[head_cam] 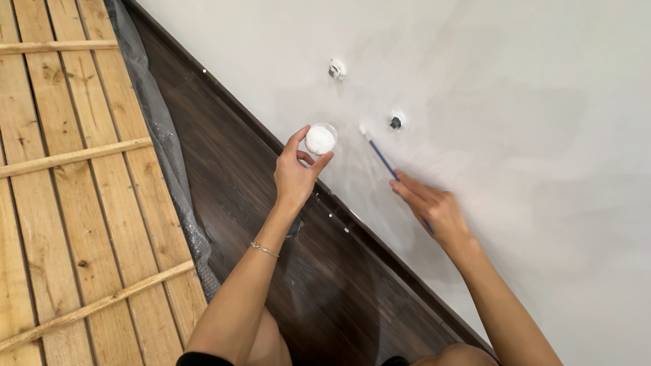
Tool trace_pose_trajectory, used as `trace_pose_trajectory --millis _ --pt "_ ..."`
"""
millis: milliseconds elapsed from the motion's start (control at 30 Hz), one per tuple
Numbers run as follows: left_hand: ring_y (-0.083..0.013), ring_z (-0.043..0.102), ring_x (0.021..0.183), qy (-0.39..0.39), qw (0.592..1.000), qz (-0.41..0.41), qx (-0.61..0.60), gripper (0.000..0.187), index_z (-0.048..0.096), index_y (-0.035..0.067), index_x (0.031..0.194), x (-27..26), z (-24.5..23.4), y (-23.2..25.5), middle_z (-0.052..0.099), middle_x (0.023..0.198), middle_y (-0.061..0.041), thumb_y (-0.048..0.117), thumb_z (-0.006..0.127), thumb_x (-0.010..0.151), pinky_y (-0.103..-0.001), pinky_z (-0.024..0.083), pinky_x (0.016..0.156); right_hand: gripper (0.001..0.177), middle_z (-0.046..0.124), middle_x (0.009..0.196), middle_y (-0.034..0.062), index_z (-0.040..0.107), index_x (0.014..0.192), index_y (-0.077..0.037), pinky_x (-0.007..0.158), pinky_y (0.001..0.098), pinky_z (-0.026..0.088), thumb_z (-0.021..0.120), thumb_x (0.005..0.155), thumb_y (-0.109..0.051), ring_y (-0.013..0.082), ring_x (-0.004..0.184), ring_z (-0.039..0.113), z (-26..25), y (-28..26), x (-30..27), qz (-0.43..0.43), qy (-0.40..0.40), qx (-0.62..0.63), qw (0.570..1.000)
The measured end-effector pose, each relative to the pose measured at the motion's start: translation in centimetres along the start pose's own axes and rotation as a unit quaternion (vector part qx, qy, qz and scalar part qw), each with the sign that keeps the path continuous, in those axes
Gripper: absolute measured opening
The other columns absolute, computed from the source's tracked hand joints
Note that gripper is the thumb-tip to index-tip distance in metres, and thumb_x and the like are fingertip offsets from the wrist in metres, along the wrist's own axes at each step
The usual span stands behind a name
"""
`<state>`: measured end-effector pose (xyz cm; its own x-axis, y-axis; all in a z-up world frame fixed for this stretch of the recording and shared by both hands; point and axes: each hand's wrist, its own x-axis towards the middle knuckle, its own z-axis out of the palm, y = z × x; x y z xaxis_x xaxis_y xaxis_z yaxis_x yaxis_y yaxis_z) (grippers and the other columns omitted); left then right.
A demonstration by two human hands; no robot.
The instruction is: The person uses a small brush to apply white filler paste from a small container onto several small holes in a white wall. The person repeatedly dips the brush into the container and carefully fills each hole, smoothing the surface around the openings.
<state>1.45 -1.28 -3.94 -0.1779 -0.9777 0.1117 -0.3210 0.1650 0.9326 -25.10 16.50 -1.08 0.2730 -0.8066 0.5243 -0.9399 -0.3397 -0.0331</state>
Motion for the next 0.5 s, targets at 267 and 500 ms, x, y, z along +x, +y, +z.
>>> trace_pose_trajectory --millis 267,500 --pt "-0.0124 0.071 0.076 -0.065 0.997 0.005 -0.036 0.082 0.062 0.014 0.156 -2.8 3.4 -1.8 0.071 0.077 -0.001 0.035 0.096 0.084 -0.034 0.059 0.080 0.028 0.079 0.133 0.0128 0.079 0.129 -0.005 0.076 0.0327 0.067 0.080 0.101 0.000 0.0250 0.096 0.081 -1.6 -3.9 -1.8 0.072 0.079 0.137 0.985" --pt "-0.0136 0.067 0.081 -0.186 0.982 0.017 0.019 0.079 0.063 0.016 0.154 -6.8 3.5 0.3 0.076 0.090 -0.006 0.031 0.097 0.084 -0.034 0.058 0.078 0.015 0.080 0.122 0.0187 0.078 0.124 0.002 0.068 0.0263 0.062 0.069 0.116 -0.006 0.0177 0.088 0.077 -5.6 -8.6 -5.9 0.274 0.238 0.289 0.886"
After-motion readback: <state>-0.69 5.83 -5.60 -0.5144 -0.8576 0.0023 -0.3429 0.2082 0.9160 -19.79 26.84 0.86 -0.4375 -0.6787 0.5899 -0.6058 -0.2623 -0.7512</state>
